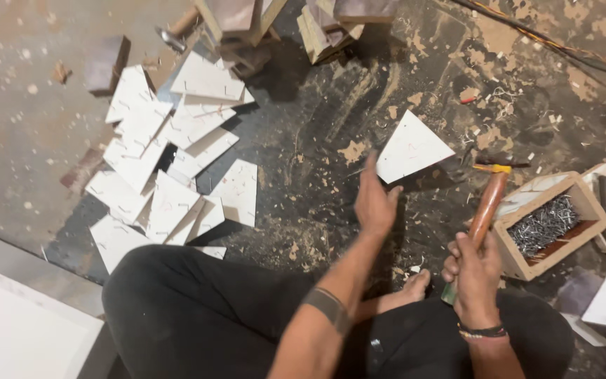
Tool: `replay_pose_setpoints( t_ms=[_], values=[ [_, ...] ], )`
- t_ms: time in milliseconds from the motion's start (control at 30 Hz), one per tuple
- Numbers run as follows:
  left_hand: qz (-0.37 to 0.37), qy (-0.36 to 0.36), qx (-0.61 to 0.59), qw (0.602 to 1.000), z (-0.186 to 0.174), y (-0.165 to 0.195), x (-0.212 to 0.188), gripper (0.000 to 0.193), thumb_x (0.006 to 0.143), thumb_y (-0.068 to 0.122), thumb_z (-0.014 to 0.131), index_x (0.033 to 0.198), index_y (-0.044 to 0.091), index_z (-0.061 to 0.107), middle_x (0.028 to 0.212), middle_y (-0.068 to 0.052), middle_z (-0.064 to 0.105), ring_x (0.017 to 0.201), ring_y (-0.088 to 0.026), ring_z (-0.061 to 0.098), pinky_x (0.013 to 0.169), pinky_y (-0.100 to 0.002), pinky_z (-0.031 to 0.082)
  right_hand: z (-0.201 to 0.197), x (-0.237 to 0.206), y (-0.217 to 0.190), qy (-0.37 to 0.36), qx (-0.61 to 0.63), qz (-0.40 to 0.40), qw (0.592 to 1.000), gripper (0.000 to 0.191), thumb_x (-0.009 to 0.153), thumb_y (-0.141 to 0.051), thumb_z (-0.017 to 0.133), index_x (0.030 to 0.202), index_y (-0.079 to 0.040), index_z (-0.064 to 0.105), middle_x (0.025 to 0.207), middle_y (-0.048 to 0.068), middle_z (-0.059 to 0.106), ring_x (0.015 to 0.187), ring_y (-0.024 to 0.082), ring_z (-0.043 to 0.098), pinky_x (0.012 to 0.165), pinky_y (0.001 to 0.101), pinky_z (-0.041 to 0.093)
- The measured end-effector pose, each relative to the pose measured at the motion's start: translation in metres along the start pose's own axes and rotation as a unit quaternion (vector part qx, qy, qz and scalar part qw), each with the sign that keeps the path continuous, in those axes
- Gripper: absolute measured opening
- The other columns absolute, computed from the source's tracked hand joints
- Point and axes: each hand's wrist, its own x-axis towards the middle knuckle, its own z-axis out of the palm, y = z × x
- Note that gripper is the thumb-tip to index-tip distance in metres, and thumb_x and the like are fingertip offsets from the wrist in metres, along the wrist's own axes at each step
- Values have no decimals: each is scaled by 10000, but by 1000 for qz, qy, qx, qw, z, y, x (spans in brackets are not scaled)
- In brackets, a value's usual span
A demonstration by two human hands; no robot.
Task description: The person sits cross-legged on the floor surrounded by small white wooden pieces with nails sticking out. The person picks up a piece, holds it against the floor, and uses a hammer to drive or straighten nails in the piece, then sets it aside and picks up the next piece, repeating this cycle throughout the episode.
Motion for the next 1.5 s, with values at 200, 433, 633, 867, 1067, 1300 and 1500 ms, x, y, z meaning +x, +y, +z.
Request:
replay_pose_setpoints(
  t_ms=[200, 433, 633, 867, 1067, 1300, 1500],
  values=[
    [-138, 65, -227, 962, 61, -1, 13, 934, 818, 63, 796, 1598, 262, 323, 1445, -115, 605, 927, -172, 703, 928, -368, 578, 1, 29, 3, -8, -17, 56, 998, 325, 991, -133, 578, 1309, -100, 522, 784, 18, 485, 515, 87, 412, 410, 262, 321],
    [4, -8, -70, 998, -12, -35, 50, 756, 803, 133, 821, 1474, 218, 482, 1242, -125, 747, 1119, -261, 723, 987, -415, 556, -8, 47, 20, -27, 39, 108, 993, 280, 991, -117, 542, 1268, -92, 510, 788, 6, 470, 545, 81, 408, 443, 256, 320],
    [102, -62, 144, 982, -116, -43, 78, 657, 874, 239, 769, 1454, 295, 465, 1162, -61, 771, 1038, -299, 745, 881, -420, 556, 10, 50, 38, -19, 64, 127, 990, 217, 1000, -130, 528, 1214, -126, 497, 781, -13, 463, 553, 74, 407, 454, 247, 328],
    [106, -70, 108, 986, -166, -49, 85, 719, 850, 195, 784, 1474, 299, 441, 1178, -60, 770, 994, -299, 755, 858, -416, 559, 48, 35, 65, -8, 62, 135, 989, 185, 1004, -139, 532, 1183, -112, 490, 773, -12, 481, 557, 83, 422, 460, 254, 353],
    [93, -100, 36, 990, -158, -50, 93, 827, 776, 104, 837, 1471, 231, 408, 1219, -117, 713, 1105, -309, 700, 940, -421, 526, 58, 38, 61, 4, -88, 67, 994, 432, 958, -138, 594, 1361, -71, 453, 883, 72, 569, 668, 183, 564, 547, 344, 471],
    [87, -75, 46, 992, -152, -49, 87, 785, 770, 91, 828, 1462, 250, 493, 1220, -96, 753, 1081, -271, 744, 943, -399, 548, 83, 37, 32, -24, -376, -237, 896, 797, 832, -354, 839, 1495, -99, 477, 1468, 209, 485, 1328, 318, 537, 1069, 481, 490],
    [97, -108, 82, 986, -162, -39, 74, 803, 786, 99, 814, 1481, 304, 468, 1198, -67, 765, 1084, -269, 746, 941, -399, 555, 133, 58, 6, -181, -362, -290, 867, 1067, 684, -362, 916, 1537, -66, 349, 1439, 202, 526, 1329, 350, 526, 1082, 507, 440]
  ],
)
